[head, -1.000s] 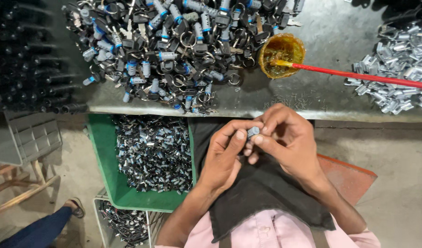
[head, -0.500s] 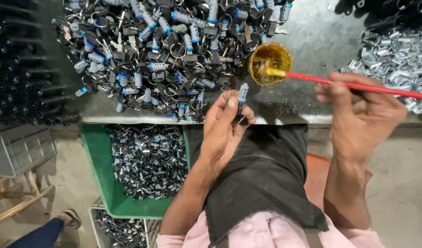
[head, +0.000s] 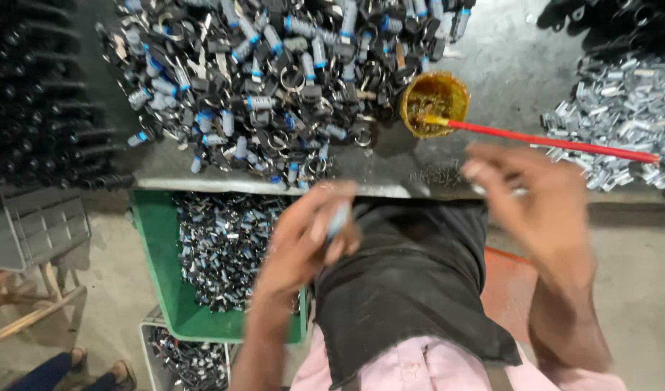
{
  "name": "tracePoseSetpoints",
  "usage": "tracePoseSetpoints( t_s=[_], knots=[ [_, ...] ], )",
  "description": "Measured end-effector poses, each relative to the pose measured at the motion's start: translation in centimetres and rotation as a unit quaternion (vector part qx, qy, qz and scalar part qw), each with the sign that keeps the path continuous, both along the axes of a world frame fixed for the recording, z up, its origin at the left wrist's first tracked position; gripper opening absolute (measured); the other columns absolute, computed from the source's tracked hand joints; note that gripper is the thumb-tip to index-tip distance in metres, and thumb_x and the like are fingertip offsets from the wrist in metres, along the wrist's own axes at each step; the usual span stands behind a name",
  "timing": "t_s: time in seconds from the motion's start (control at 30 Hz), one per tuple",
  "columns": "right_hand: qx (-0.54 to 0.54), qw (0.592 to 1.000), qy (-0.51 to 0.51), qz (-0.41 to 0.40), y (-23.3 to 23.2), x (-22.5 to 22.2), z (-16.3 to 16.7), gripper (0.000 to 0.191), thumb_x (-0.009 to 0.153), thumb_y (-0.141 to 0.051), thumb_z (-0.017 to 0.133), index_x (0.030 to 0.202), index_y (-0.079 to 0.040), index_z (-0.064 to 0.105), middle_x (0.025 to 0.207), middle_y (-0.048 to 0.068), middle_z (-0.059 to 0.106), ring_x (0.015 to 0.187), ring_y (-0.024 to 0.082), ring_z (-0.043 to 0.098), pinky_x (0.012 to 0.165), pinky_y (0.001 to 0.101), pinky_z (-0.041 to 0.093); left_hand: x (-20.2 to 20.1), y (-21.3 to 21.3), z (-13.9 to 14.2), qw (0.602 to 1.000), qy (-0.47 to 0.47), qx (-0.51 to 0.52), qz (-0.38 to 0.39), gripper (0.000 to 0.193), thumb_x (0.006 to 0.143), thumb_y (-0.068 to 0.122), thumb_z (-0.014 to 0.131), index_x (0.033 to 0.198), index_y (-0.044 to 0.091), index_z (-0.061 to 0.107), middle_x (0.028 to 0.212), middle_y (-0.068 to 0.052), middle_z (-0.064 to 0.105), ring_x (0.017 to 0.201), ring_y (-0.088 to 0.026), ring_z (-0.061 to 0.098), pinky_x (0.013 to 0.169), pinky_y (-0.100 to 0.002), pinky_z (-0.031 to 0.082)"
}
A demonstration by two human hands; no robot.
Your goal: The person repeatedly picks small cylindrical key components from a pile, applies a yellow substance with a brush, inserts a metal pin, and places the assembled unit into a green bin. The process is continuous and repetitive throughout the clip.
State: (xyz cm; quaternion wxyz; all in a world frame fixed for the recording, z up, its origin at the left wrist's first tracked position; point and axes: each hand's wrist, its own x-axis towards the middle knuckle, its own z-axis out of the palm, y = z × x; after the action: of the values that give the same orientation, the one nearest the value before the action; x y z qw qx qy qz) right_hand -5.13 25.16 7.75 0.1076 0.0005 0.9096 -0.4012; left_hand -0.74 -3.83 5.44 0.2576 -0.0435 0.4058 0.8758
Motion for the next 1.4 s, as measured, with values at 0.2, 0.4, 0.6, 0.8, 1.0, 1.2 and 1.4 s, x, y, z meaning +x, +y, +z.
tracePoseSetpoints(
  t_s=[0.2,0.4,0.6,0.8,1.0,1.2,1.4],
  knots=[
    [0.050,0.987,0.088,0.127,-4.2,1.4,-4.0,0.040,0.089,-0.026,0.078,0.127,-0.016,0.074,0.086,0.007,0.062,0.079,0.027,0.059,0.070,0.0398,0.051,3.5,-7.9,3.1,0.322,0.290,-0.889,-0.149,0.013,0.079,0.029,0.068,0.085,0.017,0.068,0.126,-0.017,0.062,0.126,-0.042,0.051,0.106,-0.061,0.033],
    [0.117,0.978,0.109,0.136,-5.6,1.1,-5.5,0.047,0.085,-0.029,0.081,0.129,-0.015,0.072,0.090,0.006,0.060,0.085,0.029,0.057,0.071,0.0417,0.052,-4.3,0.7,0.3,0.439,0.443,-0.778,-0.071,0.033,0.084,0.012,0.066,0.116,0.010,0.071,0.106,-0.009,0.056,0.103,-0.029,0.054,0.093,-0.044,0.043],
    [0.112,0.974,0.140,0.140,-5.6,2.2,-6.0,0.055,0.077,-0.019,0.082,0.131,-0.014,0.069,0.093,0.007,0.057,0.087,0.028,0.056,0.074,0.0415,0.052,-9.1,1.1,-2.5,0.319,0.548,-0.771,-0.057,0.014,0.089,0.018,0.068,0.101,0.014,0.067,0.101,-0.005,0.050,0.094,-0.024,0.050,0.079,-0.039,0.041],
    [0.048,0.990,0.113,0.065,-5.8,4.1,-6.7,0.021,0.082,-0.012,0.082,0.102,-0.016,0.076,0.083,0.003,0.059,0.078,0.021,0.059,0.067,0.0358,0.051,-8.1,0.1,-3.6,0.306,0.569,-0.763,-0.023,0.014,0.087,0.020,0.066,0.101,0.017,0.066,0.101,-0.004,0.050,0.093,-0.023,0.048,0.078,-0.038,0.040],
    [-0.088,0.994,0.061,-0.010,-4.7,4.3,-5.6,0.015,0.083,-0.007,0.082,0.097,-0.011,0.078,0.081,0.003,0.061,0.071,0.012,0.057,0.063,0.0272,0.047,-8.6,1.2,-4.2,0.296,0.580,-0.759,-0.027,0.013,0.089,0.020,0.067,0.101,0.014,0.067,0.104,-0.004,0.050,0.095,-0.023,0.047,0.079,-0.038,0.040],
    [-0.141,0.988,0.036,-0.057,-3.9,4.4,-5.3,0.011,0.084,-0.007,0.083,0.093,-0.008,0.076,0.082,-0.001,0.059,0.071,0.007,0.049,0.063,0.0224,0.042,-8.4,1.0,-4.5,0.285,0.600,-0.747,-0.029,0.011,0.085,0.019,0.067,0.093,0.011,0.068,0.112,-0.006,0.055,0.096,-0.023,0.048,0.080,-0.037,0.041],
    [-0.178,0.981,-0.001,-0.073,-4.4,4.6,-5.7,0.011,0.084,-0.005,0.083,0.093,-0.007,0.075,0.083,-0.002,0.052,0.070,0.004,0.044,0.061,0.0200,0.037,-8.6,1.7,-3.9,0.304,0.603,-0.737,-0.046,0.012,0.085,0.018,0.068,0.093,0.009,0.068,0.114,-0.007,0.056,0.099,-0.024,0.049,0.081,-0.038,0.041]
  ],
)
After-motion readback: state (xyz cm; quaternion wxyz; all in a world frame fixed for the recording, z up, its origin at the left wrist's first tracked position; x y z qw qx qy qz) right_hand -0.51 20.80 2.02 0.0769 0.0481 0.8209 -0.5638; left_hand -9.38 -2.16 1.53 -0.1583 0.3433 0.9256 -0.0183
